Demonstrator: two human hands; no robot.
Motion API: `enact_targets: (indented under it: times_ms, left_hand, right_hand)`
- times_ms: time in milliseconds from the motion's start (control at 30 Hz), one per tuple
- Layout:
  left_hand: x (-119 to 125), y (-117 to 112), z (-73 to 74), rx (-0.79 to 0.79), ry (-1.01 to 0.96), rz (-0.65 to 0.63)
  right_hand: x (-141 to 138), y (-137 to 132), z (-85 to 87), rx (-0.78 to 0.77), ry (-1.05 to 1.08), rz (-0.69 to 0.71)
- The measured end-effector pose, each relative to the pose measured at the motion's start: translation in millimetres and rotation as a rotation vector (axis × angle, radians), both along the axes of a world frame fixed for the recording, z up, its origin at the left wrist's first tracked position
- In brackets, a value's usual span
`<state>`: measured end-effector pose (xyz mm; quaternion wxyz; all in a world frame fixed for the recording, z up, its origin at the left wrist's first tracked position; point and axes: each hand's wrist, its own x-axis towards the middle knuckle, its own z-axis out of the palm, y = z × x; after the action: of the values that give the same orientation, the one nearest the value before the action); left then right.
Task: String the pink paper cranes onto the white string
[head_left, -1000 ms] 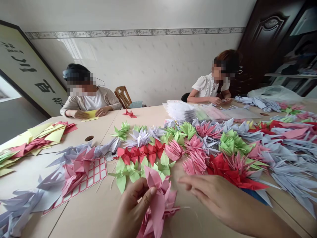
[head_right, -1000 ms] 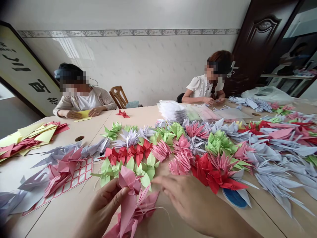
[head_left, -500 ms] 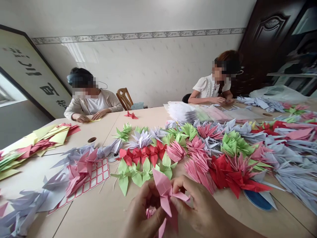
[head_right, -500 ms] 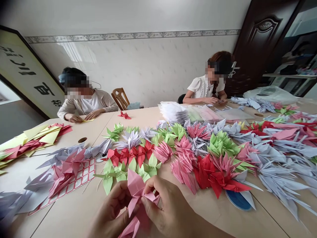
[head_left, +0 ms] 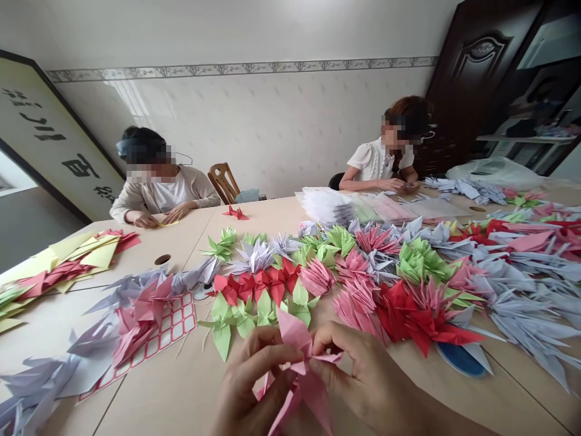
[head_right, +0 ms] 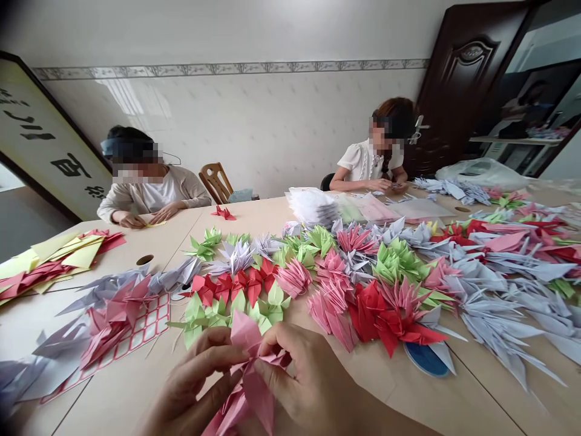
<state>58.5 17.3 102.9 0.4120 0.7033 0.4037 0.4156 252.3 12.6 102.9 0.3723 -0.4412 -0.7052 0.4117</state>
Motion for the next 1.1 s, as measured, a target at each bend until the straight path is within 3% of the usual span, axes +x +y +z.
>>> enact_targets:
  times_ms: [200, 533, 933, 1100]
  left_hand:
    - [-0.3, -1.1, -8.6, -0.093, -0.039, -0.073]
    - [0.7, -0.2, -9.9, -0.446, -0.275, -0.057]
    - [6.5, -0.5, -11.2, -0.503, -0.463, -0.079]
    - [2.4, 2.9, -12.4, -0.399, -0.349, -0.069]
  right_hand:
    - [4.1, -2.2, 3.7, -0.029, -0.002, 0.046]
    - [4.5, 2.2, 11.5, -0.012, -0.001, 0.136]
    - [6.2, 0.2, 7.1, -0.064, 0.015, 0.103]
    - [6.7, 3.9, 7.6, -0.111, 0.119, 0.171]
